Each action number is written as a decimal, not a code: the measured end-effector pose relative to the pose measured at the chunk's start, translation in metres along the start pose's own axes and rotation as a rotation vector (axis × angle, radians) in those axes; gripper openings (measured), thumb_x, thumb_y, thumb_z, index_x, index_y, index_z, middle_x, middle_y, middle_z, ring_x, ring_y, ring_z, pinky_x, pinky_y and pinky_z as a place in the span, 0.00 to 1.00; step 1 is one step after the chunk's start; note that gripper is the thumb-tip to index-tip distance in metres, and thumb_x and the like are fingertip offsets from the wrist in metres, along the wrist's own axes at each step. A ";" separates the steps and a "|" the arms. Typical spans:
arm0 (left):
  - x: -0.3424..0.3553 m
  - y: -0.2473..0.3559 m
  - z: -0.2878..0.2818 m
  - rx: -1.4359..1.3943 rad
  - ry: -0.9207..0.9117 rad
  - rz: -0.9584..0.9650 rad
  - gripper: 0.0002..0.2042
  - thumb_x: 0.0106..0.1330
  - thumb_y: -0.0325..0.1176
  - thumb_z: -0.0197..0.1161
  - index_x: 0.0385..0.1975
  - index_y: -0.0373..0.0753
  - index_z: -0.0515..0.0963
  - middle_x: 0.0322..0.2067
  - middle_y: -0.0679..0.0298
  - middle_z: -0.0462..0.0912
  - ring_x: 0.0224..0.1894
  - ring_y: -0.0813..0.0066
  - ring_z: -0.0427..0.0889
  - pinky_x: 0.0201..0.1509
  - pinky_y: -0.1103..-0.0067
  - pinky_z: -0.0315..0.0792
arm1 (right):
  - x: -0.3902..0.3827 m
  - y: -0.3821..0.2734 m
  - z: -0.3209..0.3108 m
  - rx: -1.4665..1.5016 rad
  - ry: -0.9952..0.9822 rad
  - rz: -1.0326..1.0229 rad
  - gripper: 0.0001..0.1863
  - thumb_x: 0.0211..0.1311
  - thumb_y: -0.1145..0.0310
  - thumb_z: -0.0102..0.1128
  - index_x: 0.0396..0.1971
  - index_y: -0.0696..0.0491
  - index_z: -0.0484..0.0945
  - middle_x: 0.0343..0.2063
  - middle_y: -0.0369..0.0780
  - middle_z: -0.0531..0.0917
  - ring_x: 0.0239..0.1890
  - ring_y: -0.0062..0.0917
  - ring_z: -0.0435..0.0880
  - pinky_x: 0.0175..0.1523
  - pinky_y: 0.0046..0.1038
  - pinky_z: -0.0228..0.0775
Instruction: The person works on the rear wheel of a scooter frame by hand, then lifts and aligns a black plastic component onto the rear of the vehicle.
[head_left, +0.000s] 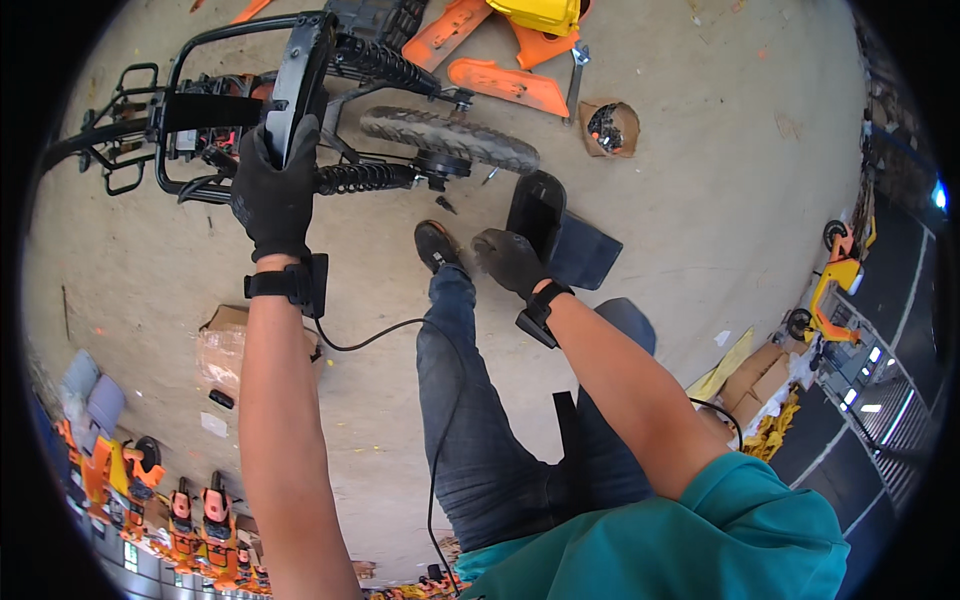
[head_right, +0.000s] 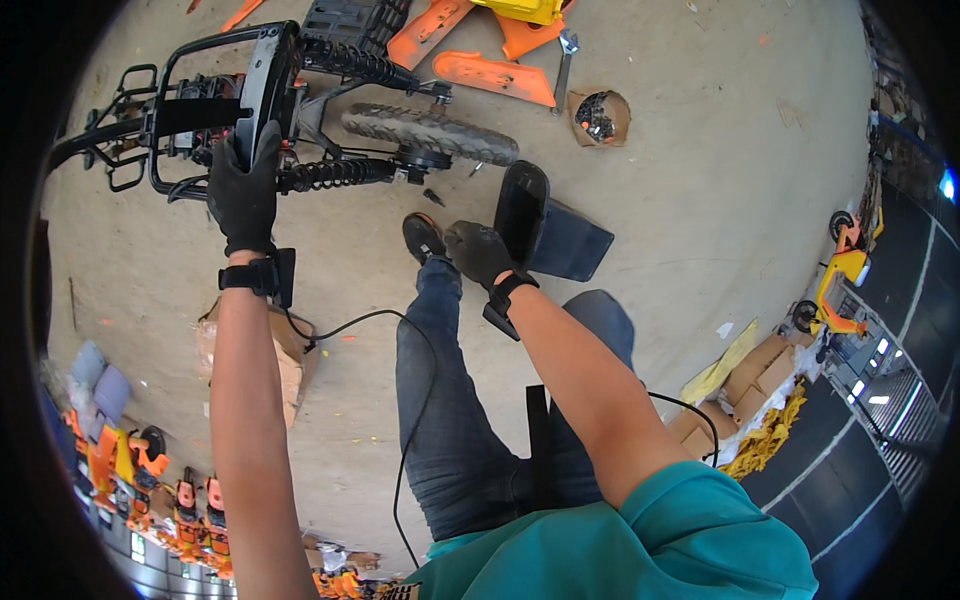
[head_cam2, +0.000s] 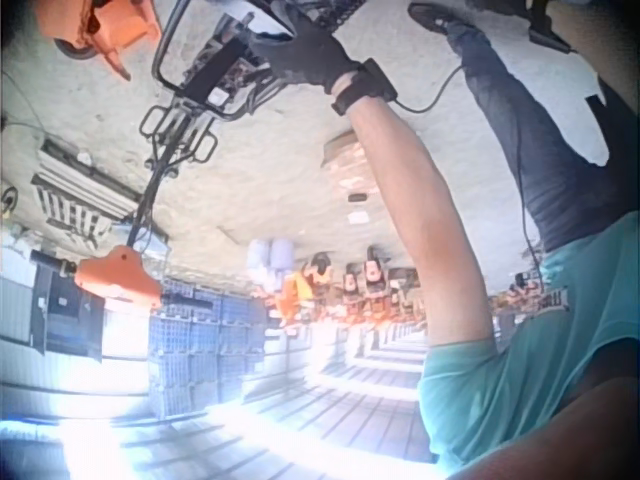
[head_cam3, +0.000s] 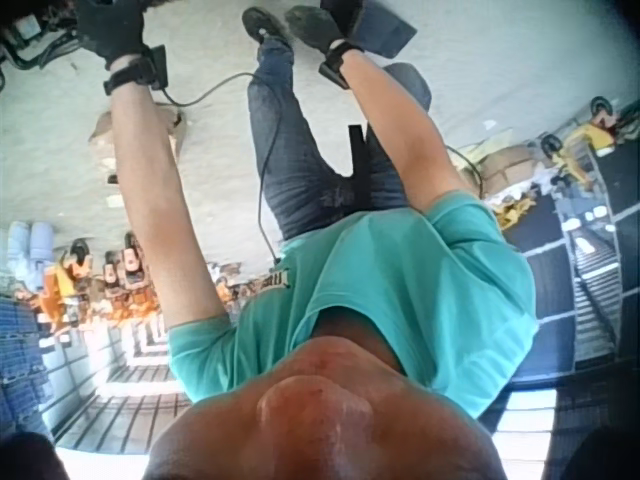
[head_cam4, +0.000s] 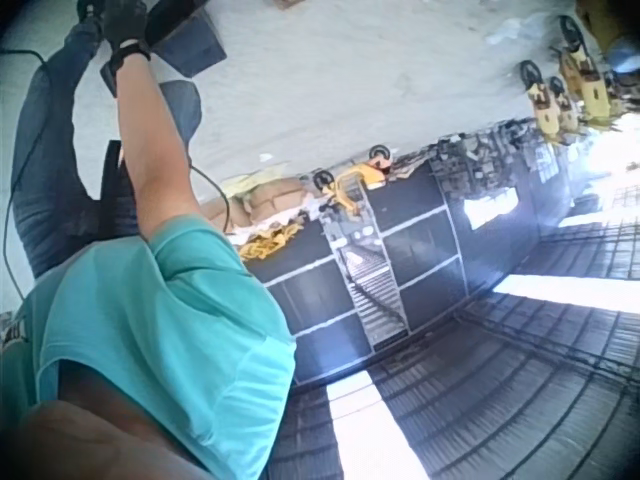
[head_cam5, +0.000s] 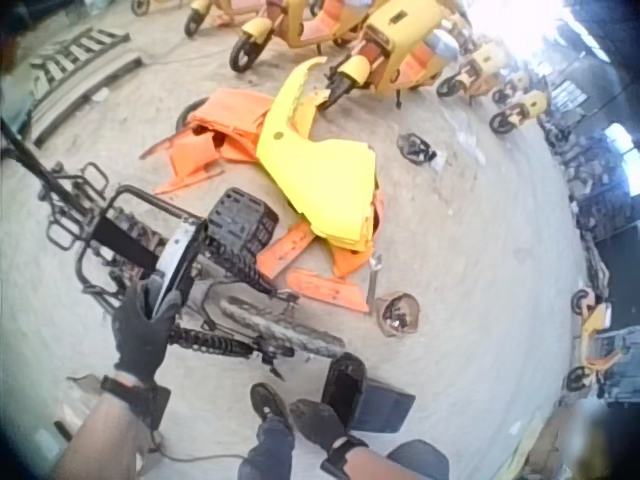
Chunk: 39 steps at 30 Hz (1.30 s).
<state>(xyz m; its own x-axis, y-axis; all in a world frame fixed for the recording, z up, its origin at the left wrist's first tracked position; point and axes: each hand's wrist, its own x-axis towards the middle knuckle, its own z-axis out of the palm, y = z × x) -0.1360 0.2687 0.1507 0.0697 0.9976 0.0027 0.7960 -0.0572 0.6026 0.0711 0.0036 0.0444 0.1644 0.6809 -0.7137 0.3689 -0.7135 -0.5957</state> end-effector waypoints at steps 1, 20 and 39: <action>0.000 0.000 0.000 0.006 -0.007 -0.019 0.27 0.57 0.53 0.69 0.41 0.33 0.77 0.34 0.49 0.83 0.36 0.55 0.83 0.39 0.70 0.74 | -0.001 0.007 -0.001 -0.036 0.006 0.027 0.15 0.62 0.59 0.51 0.31 0.56 0.80 0.32 0.50 0.83 0.40 0.46 0.81 0.46 0.43 0.71; -0.006 -0.013 0.014 -0.224 0.204 -0.072 0.17 0.61 0.46 0.67 0.42 0.41 0.79 0.29 0.59 0.84 0.30 0.63 0.84 0.35 0.74 0.75 | 0.048 0.024 0.010 -0.247 -0.313 -0.095 0.13 0.59 0.60 0.52 0.31 0.53 0.81 0.30 0.46 0.83 0.38 0.42 0.82 0.44 0.41 0.72; -0.018 -0.044 0.038 0.540 0.641 -0.002 0.15 0.73 0.33 0.51 0.53 0.31 0.72 0.35 0.59 0.83 0.33 0.69 0.82 0.34 0.75 0.76 | 0.192 0.189 0.073 -0.084 -0.277 -0.237 0.21 0.65 0.49 0.49 0.48 0.47 0.78 0.44 0.46 0.83 0.44 0.35 0.83 0.52 0.34 0.73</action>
<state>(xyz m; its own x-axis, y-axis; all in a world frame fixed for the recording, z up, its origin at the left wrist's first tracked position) -0.1491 0.2520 0.0937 -0.1578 0.8180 0.5532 0.9856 0.0963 0.1388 0.1059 -0.0121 -0.2321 -0.1840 0.7472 -0.6386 0.4424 -0.5172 -0.7326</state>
